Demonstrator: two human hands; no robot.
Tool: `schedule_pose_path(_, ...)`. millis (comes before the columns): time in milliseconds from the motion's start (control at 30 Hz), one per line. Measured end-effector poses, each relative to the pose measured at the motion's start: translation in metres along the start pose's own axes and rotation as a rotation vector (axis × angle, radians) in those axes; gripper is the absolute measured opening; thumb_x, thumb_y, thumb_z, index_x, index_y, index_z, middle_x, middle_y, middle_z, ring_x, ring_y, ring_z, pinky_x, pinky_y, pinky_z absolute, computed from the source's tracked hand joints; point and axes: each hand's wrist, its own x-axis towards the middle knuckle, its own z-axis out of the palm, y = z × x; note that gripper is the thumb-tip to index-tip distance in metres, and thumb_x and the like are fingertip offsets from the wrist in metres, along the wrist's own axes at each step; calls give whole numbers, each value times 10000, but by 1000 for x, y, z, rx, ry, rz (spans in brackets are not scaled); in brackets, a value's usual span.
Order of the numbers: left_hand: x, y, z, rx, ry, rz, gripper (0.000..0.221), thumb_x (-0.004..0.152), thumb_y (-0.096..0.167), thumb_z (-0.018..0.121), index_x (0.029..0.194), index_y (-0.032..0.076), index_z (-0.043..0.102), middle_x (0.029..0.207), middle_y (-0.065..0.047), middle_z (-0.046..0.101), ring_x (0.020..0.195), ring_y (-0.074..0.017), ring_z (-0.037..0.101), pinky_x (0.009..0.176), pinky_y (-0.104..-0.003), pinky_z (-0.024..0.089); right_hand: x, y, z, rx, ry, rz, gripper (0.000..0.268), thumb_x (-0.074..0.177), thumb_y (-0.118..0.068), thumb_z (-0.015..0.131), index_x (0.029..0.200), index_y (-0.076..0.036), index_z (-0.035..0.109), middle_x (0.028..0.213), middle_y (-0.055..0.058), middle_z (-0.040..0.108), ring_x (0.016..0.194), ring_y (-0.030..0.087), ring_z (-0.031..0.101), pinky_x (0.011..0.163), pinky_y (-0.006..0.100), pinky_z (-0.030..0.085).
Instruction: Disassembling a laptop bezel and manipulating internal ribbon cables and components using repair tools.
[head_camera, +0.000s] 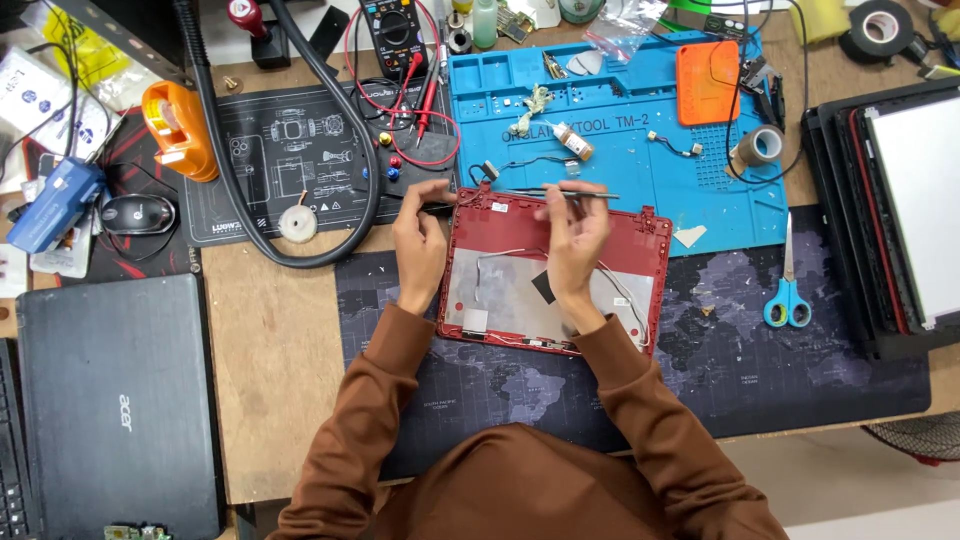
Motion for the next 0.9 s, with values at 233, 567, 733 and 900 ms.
schedule_pose_path(233, -22, -1, -13, 65, 21, -3, 490, 899, -139, 356, 1194, 108, 659, 1032, -108, 735, 1053, -313, 687, 948, -428, 528, -14, -6, 18, 88, -72, 208, 184, 994, -84, 675, 1125, -28, 559, 973, 151, 709, 654, 138, 711, 665, 272, 642)
schedule_pose_path(567, -24, -15, -11, 105, 31, 50, 465, 890, -116, 410, 1171, 154, 664, 947, -48, 699, 982, -302, 672, 908, -401, 534, -17, -1, 44, 41, -47, 251, 232, 968, -97, 728, 1105, 11, 575, 876, 150, 666, 595, 186, 730, 577, 298, 648)
schedule_pose_path(733, -24, -18, -11, 103, 16, 52, 481, 880, -123, 415, 1175, 165, 664, 938, -31, 683, 987, -286, 665, 917, -385, 537, -18, -2, 44, 4, -42, 221, 221, 972, -92, 727, 1097, 12, 578, 864, 152, 664, 582, 191, 729, 563, 297, 642)
schedule_pose_path(900, -24, -19, -11, 97, 4, 64, 490, 870, -134, 412, 1177, 160, 656, 921, -41, 686, 989, -295, 657, 924, -394, 524, -18, 1, 43, 18, -67, 203, 227, 960, -88, 744, 1089, 12, 585, 862, 163, 687, 590, 182, 728, 558, 282, 625)
